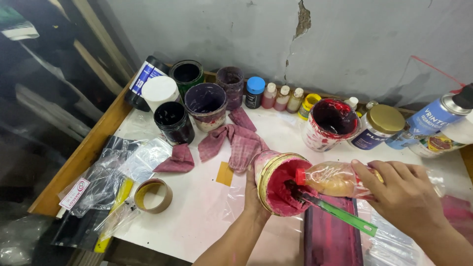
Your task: Mixing pink ink in a container with a brush and adding liquid from a bottle to prepare it for printing.
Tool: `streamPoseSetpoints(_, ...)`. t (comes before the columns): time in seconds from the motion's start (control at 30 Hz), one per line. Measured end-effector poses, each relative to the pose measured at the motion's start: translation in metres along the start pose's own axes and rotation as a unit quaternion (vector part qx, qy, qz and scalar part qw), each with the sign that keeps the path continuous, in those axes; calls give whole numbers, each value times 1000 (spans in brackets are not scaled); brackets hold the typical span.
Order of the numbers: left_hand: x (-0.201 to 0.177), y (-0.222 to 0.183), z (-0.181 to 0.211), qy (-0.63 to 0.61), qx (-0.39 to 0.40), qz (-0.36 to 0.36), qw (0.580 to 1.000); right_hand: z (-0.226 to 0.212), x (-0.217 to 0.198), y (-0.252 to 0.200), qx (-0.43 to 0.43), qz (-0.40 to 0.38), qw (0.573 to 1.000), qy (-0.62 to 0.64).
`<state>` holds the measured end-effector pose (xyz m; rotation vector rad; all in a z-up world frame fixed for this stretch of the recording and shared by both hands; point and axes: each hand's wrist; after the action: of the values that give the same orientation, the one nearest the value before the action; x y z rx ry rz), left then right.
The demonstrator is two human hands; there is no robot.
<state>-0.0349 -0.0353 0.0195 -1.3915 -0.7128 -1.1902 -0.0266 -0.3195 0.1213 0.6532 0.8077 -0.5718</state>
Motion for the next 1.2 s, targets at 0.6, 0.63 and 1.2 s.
streamPoseSetpoints(0.6, 7, 1, -2, 1, -13, -5, 1000, 7, 5, 1, -8, -20, 1000, 1)
streamPoseSetpoints(0.63, 5, 2, -3, 0, -14, -4, 1000, 4, 8, 1, -8, -22, 1000, 1)
streamPoseSetpoints(1.2, 15, 14, -12, -10, -17, -35, 999, -26, 103, 18, 511, -43, 651, 560)
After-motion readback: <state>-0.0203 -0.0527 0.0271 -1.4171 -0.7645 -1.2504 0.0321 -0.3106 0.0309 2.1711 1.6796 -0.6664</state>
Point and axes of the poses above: each hand's wrist, its own y-axis towards the middle knuckle, its own x-axis out of the palm, z = x × y, and after that the axes turned 13 degrees about -z, right-handed
